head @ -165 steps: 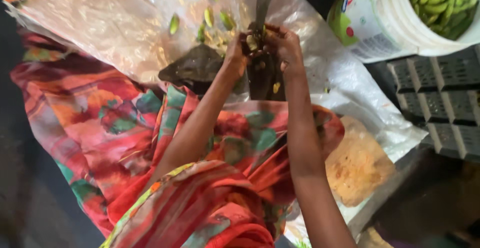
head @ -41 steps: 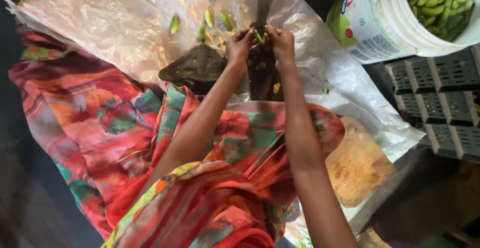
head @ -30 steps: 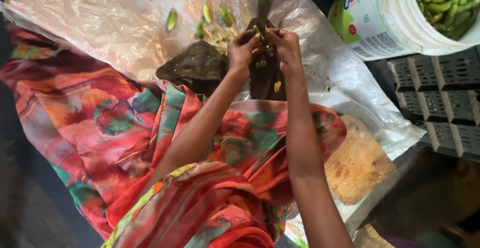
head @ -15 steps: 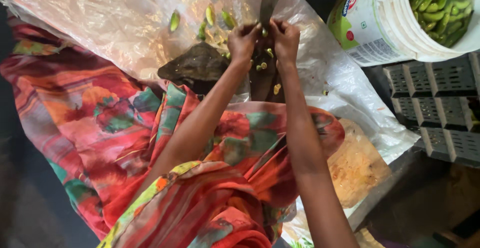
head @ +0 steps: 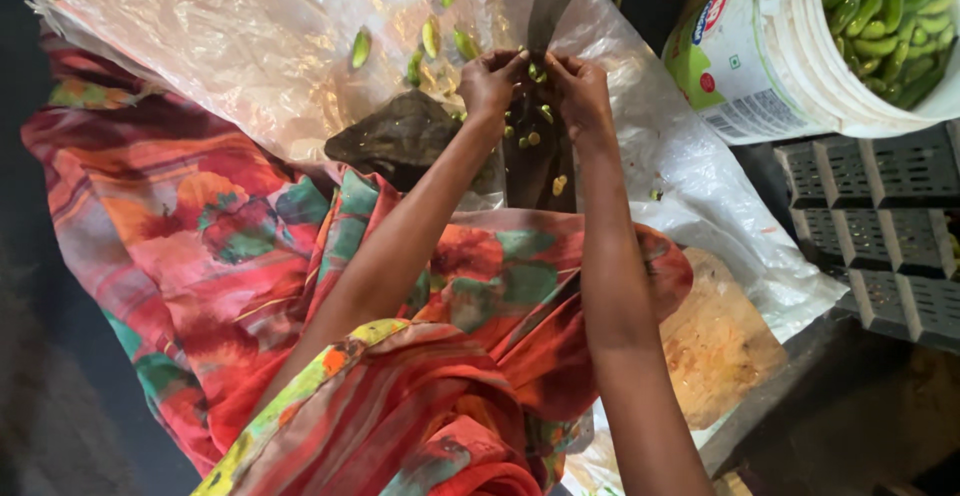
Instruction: The person sits on the floor and repeatedly peels small green vegetables by hand, removing the outer skin and placing the peeled pieces into a nearby container. The person handles each vegetable individually and discards the skins onto a plastic sheet.
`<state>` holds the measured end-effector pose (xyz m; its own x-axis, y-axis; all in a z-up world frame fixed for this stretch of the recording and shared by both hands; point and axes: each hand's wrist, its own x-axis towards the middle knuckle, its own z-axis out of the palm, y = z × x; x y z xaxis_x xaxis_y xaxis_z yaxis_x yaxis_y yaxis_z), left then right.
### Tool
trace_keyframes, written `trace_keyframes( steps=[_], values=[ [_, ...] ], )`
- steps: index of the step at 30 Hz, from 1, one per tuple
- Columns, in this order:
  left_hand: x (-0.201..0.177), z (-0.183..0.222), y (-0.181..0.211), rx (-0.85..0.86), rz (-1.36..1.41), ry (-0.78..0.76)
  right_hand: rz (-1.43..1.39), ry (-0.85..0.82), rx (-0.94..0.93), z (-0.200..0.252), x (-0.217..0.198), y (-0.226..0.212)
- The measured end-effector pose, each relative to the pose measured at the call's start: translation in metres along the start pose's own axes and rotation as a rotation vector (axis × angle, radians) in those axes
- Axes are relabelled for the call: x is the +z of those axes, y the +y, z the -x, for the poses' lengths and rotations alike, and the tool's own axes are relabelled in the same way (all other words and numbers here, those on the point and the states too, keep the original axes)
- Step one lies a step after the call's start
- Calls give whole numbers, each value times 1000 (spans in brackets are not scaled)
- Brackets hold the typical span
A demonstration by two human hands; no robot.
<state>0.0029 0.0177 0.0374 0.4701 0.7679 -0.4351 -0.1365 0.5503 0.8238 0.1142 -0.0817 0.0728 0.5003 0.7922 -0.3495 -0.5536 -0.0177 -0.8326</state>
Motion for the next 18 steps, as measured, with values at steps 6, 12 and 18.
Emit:
trace_keyframes(
  steps=[6, 12, 18],
  values=[
    [-10, -6, 9, 50, -9, 87, 276, 96, -357, -25, -16, 32],
    [-22, 37, 43, 114, -209, -50, -130, 164, -26, -19, -33, 23],
    [6, 105, 51, 260, -240, -167, -236, 87, 285, 48, 5, -21]
  ],
)
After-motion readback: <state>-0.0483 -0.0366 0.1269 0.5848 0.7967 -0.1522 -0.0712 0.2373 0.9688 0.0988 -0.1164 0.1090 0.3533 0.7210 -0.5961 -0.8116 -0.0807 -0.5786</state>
